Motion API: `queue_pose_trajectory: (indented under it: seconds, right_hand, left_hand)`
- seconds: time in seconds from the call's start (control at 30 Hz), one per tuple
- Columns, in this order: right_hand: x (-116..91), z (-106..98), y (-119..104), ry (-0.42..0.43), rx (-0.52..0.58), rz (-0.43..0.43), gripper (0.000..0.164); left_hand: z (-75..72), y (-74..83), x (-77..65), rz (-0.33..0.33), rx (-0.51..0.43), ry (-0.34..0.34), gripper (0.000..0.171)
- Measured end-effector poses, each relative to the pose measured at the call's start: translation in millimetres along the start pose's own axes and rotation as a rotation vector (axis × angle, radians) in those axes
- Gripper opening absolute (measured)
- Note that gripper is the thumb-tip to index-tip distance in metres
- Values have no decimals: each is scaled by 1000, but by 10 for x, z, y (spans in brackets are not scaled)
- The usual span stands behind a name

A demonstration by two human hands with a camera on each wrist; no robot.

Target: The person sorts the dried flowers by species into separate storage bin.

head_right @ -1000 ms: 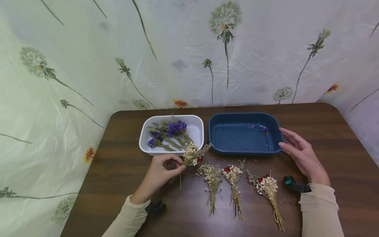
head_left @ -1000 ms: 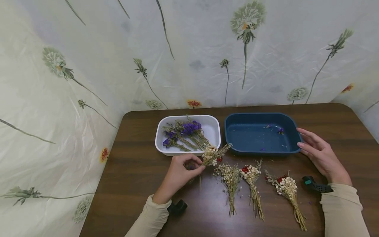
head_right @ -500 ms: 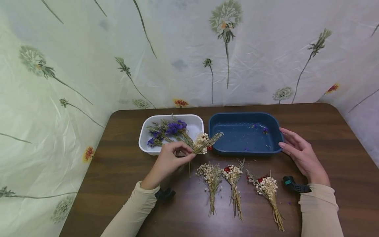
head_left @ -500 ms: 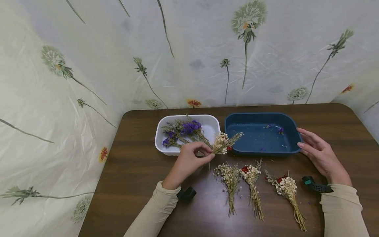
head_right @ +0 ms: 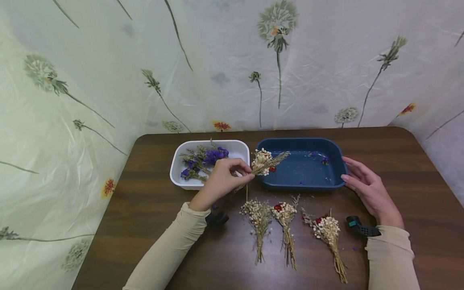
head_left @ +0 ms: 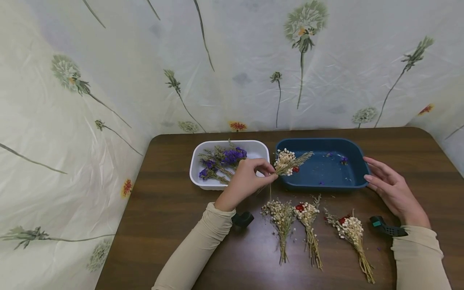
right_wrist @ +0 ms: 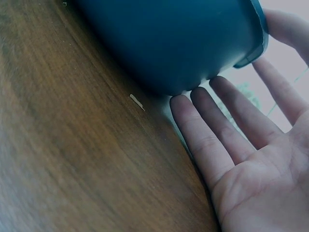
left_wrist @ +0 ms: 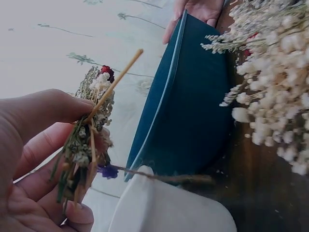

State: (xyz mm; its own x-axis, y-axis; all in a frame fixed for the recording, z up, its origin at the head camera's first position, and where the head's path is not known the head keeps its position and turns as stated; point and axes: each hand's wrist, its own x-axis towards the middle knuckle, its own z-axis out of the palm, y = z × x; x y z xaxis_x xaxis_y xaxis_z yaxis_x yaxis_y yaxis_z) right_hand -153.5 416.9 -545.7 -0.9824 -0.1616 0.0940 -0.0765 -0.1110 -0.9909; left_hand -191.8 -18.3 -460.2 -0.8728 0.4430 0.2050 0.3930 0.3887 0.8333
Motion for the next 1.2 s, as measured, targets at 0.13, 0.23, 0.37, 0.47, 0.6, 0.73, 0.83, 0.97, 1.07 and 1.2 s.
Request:
queue_pose_trajectory:
  seconds: [0.13,0.23,0.37,0.47,0.6,0.73,0.83,0.97,1.07,1.2]
  right_hand:
    - [-2,-6,9,4,-2,-2,58]
    - [-6,-8,10,7,-9,6,58]
    - [-10,-4,1,10,-22,17,58]
    - [-6,2,-7,11,-26,16,58]
    - [2,10,-13,13,-24,18,58]
    - [6,14,-16,15,-33,27,58]
    - [7,15,-17,15,-37,33,58]
    - [5,17,-16,19,-32,36,58]
    - [2,18,-17,20,-30,29,58]
    - [3,15,-23,17,-27,16,58]
  left_hand:
    - [46,37,128,-12,6,-38,4]
    - [78,71,207,-27,-5,-65,5]
    - [120,107,302,-29,-40,-96,5]
    - [155,114,376,-21,-58,-115,4]
    - [215,115,482,-23,-42,-132,5]
    - [284,124,596,-5,45,-145,6]
    - [328,126,676,7,118,-148,6]
    - [380,112,773,-10,181,-154,7]
    - [421,98,842,-27,221,-150,7]
    - [484,101,933,-46,268,-143,7]
